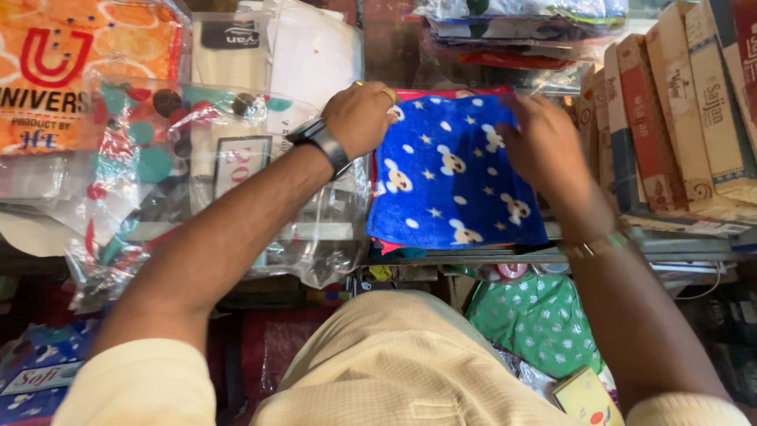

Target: The person sorts through and organizes several small patterned towels and pieces of clothing by hand on a glass-topped counter, unfolding them and placing them into a stack.

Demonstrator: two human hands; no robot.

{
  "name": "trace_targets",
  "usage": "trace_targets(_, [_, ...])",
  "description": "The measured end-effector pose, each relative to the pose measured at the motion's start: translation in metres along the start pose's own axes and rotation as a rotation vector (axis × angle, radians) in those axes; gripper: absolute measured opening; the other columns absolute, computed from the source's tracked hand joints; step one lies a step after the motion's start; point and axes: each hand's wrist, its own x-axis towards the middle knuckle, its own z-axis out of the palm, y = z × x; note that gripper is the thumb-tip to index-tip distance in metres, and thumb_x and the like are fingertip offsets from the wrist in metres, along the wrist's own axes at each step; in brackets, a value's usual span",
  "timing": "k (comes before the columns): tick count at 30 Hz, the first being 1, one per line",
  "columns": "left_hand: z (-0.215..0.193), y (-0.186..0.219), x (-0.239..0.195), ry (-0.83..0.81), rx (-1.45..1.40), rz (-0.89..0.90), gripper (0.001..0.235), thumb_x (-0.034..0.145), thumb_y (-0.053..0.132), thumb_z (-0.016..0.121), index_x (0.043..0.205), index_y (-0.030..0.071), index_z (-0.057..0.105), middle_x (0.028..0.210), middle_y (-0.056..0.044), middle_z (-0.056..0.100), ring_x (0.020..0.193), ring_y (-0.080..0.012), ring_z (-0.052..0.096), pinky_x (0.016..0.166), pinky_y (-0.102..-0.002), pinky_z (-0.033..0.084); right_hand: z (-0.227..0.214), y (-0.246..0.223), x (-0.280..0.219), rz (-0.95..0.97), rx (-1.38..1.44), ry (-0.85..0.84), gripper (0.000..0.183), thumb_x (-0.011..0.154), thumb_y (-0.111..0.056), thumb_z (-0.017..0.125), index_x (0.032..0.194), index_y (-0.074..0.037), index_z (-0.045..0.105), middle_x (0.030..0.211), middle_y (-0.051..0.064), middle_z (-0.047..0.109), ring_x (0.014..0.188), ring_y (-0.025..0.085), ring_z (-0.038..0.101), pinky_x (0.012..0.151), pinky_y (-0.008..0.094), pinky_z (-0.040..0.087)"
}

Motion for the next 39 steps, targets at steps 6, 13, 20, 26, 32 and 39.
trace_targets(6, [0.036, -0.021, 0.012, 0.101, -0.016, -0.090, 0.020, 0.077, 0.017, 0.079, 0.096, 0.009, 0.075, 0.100, -0.013, 0.069, 0.096, -0.0365, 0.067, 0.081, -0.047, 0.054, 0.072, 0.054, 0.043, 0.084, -0.140, -0.036, 0.037, 0.081, -0.014, 0.081, 0.118, -0.011, 0.074, 0.110, 0.019, 0.070, 0.104, 0.042, 0.064, 0.089, 0.049, 0.052])
trace_targets(13, [0.023, -0.017, 0.011, 0.164, -0.088, -0.212, 0.011, 0.085, 0.007, 0.070, 0.091, 0.012, 0.077, 0.102, -0.013, 0.070, 0.097, -0.0357, 0.068, 0.085, -0.047, 0.055, 0.068, 0.030, 0.048, 0.042, -0.414, 0.140, 0.042, 0.068, -0.014, 0.085, 0.108, -0.005, 0.071, 0.106, 0.022, 0.068, 0.100, 0.042, 0.065, 0.084, 0.053, 0.052])
trace_targets(20, [-0.041, 0.026, -0.033, 0.618, -0.404, -0.019, 0.027, 0.096, -0.001, 0.058, 0.117, 0.008, 0.071, 0.125, -0.013, 0.068, 0.116, -0.0310, 0.068, 0.104, -0.042, 0.055, 0.096, -0.111, 0.072, -0.020, 0.588, -0.090, 0.038, 0.092, -0.013, 0.071, 0.128, -0.006, 0.063, 0.124, 0.018, 0.067, 0.115, 0.032, 0.066, 0.099, 0.042, 0.051])
trace_targets(26, [-0.084, 0.058, -0.081, 0.535, -0.454, 0.092, 0.024, 0.100, 0.010, 0.067, 0.124, 0.011, 0.070, 0.135, -0.007, 0.066, 0.130, -0.0267, 0.064, 0.114, -0.040, 0.052, 0.101, -0.184, 0.108, -0.148, 0.675, -0.199, 0.031, 0.096, -0.017, 0.068, 0.126, -0.009, 0.063, 0.111, 0.016, 0.070, 0.103, 0.028, 0.067, 0.092, 0.040, 0.053])
trace_targets(32, [-0.147, 0.082, -0.200, 0.606, -0.161, -0.063, 0.036, 0.089, 0.009, 0.079, 0.124, 0.011, 0.070, 0.138, -0.008, 0.062, 0.140, -0.0312, 0.054, 0.125, -0.051, 0.040, 0.033, -0.222, 0.077, -0.464, 0.537, -0.608, 0.025, 0.101, -0.021, 0.064, 0.125, -0.013, 0.062, 0.099, 0.014, 0.073, 0.092, 0.024, 0.068, 0.085, 0.037, 0.054])
trace_targets(39, [-0.168, 0.052, -0.280, 1.081, -0.252, -0.347, 0.024, 0.104, 0.007, 0.066, 0.127, 0.008, 0.062, 0.134, -0.010, 0.065, 0.135, -0.0251, 0.058, 0.122, -0.041, 0.044, 0.050, -0.143, 0.058, 0.274, 1.406, -0.279, 0.032, 0.098, 0.004, 0.056, 0.129, -0.002, 0.062, 0.099, 0.009, 0.070, 0.079, 0.018, 0.070, 0.065, 0.030, 0.059])
